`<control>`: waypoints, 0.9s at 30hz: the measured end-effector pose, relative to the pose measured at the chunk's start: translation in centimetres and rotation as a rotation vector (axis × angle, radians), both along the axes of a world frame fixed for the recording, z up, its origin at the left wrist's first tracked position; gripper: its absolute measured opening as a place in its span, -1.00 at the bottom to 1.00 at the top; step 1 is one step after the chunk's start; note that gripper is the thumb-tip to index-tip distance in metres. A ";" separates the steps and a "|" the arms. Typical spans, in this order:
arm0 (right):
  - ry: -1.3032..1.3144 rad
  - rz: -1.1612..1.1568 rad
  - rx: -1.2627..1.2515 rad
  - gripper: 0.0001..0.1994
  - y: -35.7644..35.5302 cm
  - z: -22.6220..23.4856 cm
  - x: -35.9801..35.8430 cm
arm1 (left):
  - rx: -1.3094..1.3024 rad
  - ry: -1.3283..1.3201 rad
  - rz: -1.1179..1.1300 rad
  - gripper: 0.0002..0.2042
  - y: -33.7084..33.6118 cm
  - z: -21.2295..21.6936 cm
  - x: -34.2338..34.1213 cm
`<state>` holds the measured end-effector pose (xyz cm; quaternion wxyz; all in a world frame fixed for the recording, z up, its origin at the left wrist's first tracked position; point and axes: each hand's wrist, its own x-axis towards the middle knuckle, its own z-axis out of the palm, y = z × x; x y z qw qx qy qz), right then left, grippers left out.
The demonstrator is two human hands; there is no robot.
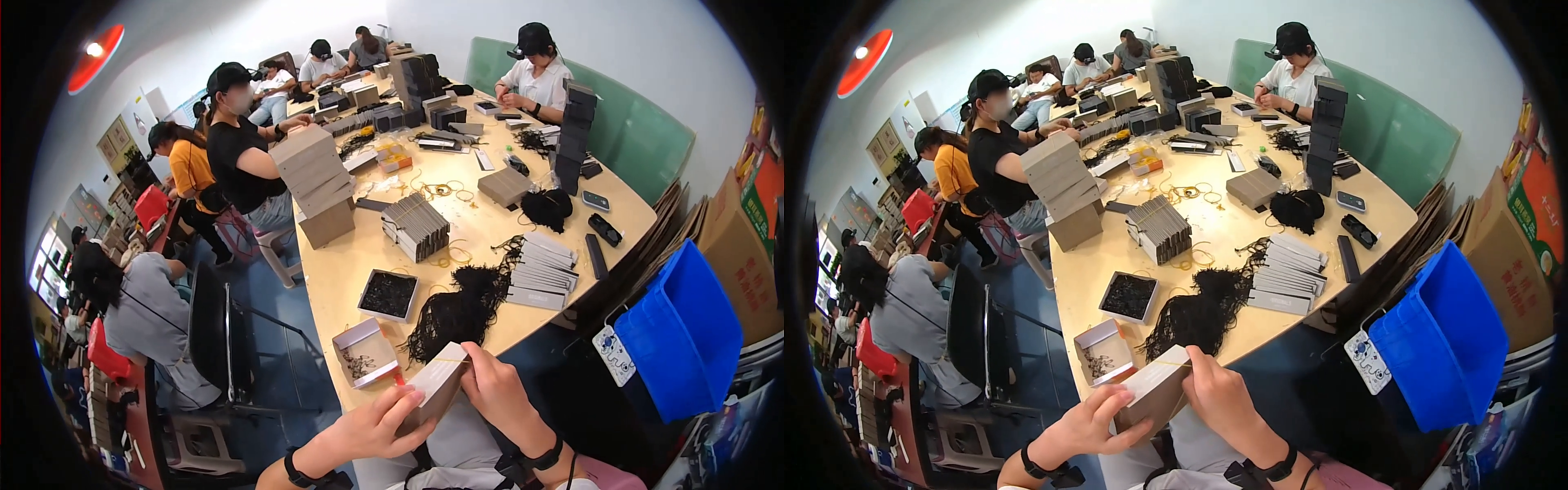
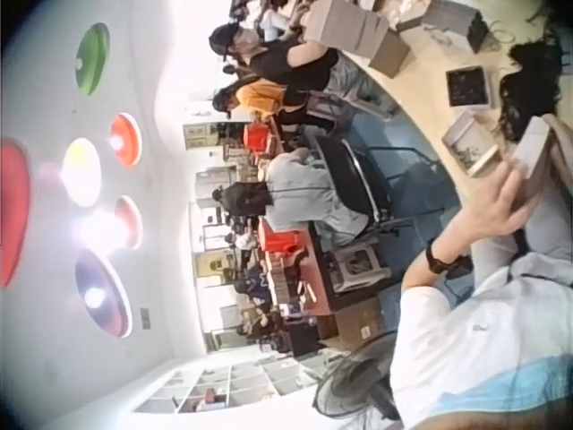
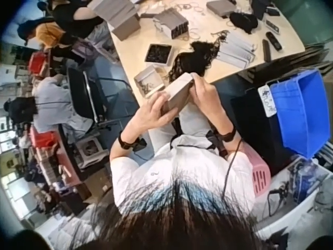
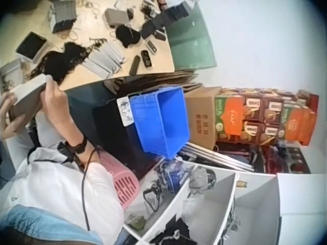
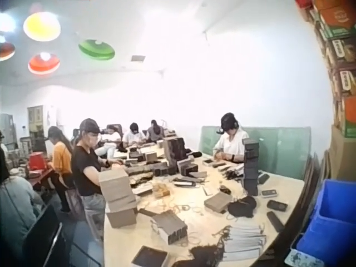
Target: The person picks up a tag and a string, threads the string through the tag's hole, and attaches a safety pin from a box to the string. They then place the completed tag assembly onto a stack on the table.
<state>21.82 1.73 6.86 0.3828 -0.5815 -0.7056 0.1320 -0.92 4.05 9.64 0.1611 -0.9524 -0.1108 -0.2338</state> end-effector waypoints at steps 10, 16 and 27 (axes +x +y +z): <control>0.134 0.088 -0.094 -0.79 0.5 -0.7 1.9 | -0.034 -0.061 -0.070 -0.55 -0.5 -0.4 -1.4; 0.567 0.453 -0.563 -0.82 0.8 -1.2 3.5 | -0.294 -0.197 -0.108 -0.54 -0.9 -0.2 -2.5; 0.954 0.563 -0.705 -0.83 0.5 -2.6 3.8 | -0.101 -0.015 -0.121 -0.56 -1.8 -0.6 -4.0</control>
